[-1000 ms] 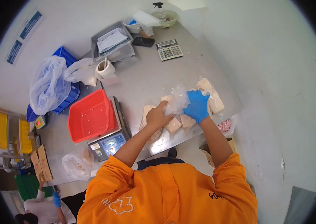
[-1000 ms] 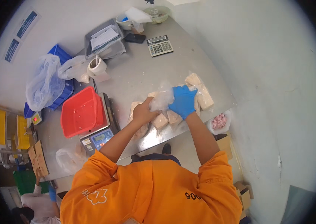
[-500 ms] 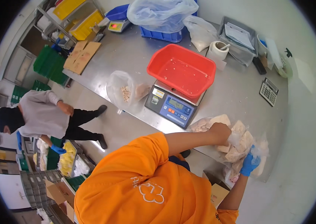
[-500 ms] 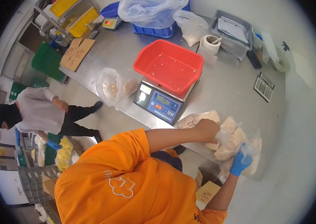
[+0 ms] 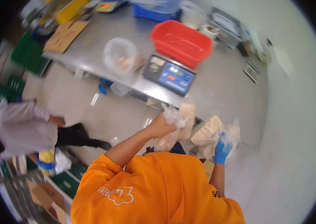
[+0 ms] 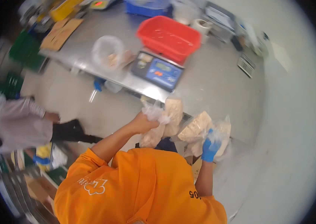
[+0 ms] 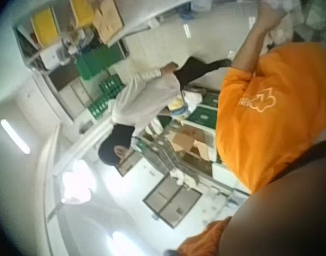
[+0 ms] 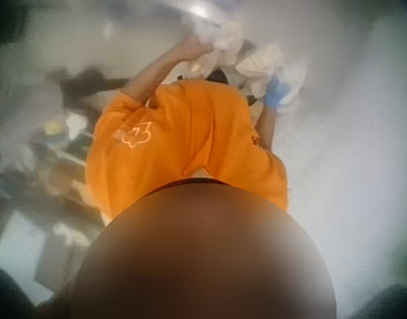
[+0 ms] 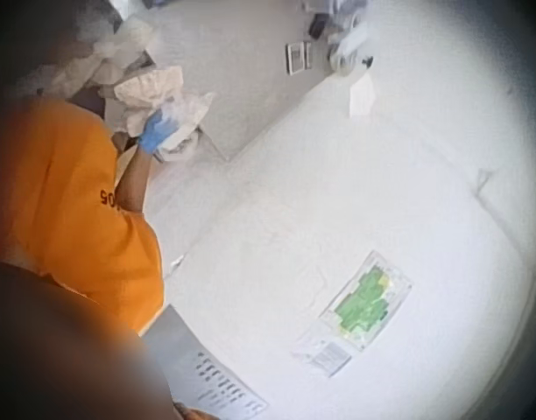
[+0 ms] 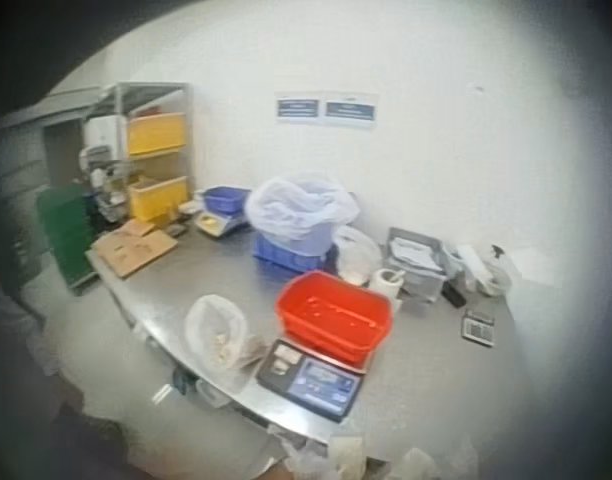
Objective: The person places blocks of white food into plastic bags on a digital scale, adjusts portions, and ties the bags. They repeat this process with multiple items, then place the sealed bags into green crates and move the crates toward a door.
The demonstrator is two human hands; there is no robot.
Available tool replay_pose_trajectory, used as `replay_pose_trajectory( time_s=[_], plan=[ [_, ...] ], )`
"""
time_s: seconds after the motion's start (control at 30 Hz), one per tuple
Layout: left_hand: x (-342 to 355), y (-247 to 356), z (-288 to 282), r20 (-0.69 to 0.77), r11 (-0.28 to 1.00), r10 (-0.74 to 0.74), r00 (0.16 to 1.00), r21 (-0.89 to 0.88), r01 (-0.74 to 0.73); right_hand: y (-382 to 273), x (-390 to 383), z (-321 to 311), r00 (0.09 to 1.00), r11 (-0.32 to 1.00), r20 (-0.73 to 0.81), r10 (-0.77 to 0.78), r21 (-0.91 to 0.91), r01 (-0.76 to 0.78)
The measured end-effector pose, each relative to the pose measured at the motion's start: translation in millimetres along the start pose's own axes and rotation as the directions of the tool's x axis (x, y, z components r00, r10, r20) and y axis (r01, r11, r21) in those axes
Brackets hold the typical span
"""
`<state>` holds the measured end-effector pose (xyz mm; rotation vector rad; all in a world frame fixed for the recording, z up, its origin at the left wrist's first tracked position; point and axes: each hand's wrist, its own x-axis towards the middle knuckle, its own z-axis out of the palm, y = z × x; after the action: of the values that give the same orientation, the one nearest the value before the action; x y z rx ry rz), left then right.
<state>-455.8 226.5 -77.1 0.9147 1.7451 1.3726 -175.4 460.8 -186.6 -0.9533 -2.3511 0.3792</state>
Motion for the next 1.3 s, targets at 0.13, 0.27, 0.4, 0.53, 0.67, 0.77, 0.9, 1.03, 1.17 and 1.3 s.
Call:
replay_pose_trajectory(
  time_s=[0.13, 0.27, 0.4, 0.53, 0.67, 0.77, 0.9, 1.03, 1.17, 1.3],
  plan=[
    [-126, -25, -26, -0.269, 0.981, -0.178, 0.947, -0.122, 0.149, -17, -52, 30, 0.974, 0.987, 0.222, -0.048, 0.162, 0.012],
    [-230, -53, -6, -0.464, 0.986, -0.139, 0.875, 0.017, 0.165, -39, -57, 47, 0.873, 0.916, 0.281, -0.397, 0.06, 0.397],
    [-289, -5, 44, -0.682, 0.889, -0.424, 0.595, -0.19, 0.416, -98, -10, 43, 0.728, 0.819, 0.404, -0.554, 0.423, 0.389],
    [-276, 108, 127, -0.777, 0.757, -0.569, 0.269, -0.368, 0.54, -128, 99, -6, 0.501, 0.702, 0.513, -0.697, 0.631, 0.33],
    [-336, 155, 206, -0.783, 0.69, -0.623, 0.008, -0.544, 0.478, -179, 107, -44, 0.26, 0.602, 0.543, -0.798, 0.736, 0.311],
    [-327, 185, 269, -0.726, 0.623, -0.645, -0.238, -0.68, 0.386, -211, 139, -47, -0.016, 0.245, 0.303, -0.953, 0.8, 0.548],
    [-314, 240, 330, -0.607, 0.599, -0.655, -0.45, -0.78, 0.18, -251, 168, -51, -0.266, 0.169, 0.306, -0.914, 0.884, 0.437],
    [-300, 280, 400, -0.454, 0.628, -0.579, -0.677, -0.778, -0.015, -291, 152, -59, -0.49, 0.073, 0.153, -0.858, 0.981, 0.18],
    [-268, 346, 439, -0.19, 0.69, -0.503, -0.843, -0.676, -0.259, -349, 112, -122, -0.683, -0.227, -0.037, -0.73, 0.955, 0.191],
    [-341, 337, 494, 0.112, 0.758, -0.487, -0.866, -0.438, -0.482, -366, -12, -178, -0.818, -0.245, -0.079, -0.57, 0.966, 0.077]
  ],
)
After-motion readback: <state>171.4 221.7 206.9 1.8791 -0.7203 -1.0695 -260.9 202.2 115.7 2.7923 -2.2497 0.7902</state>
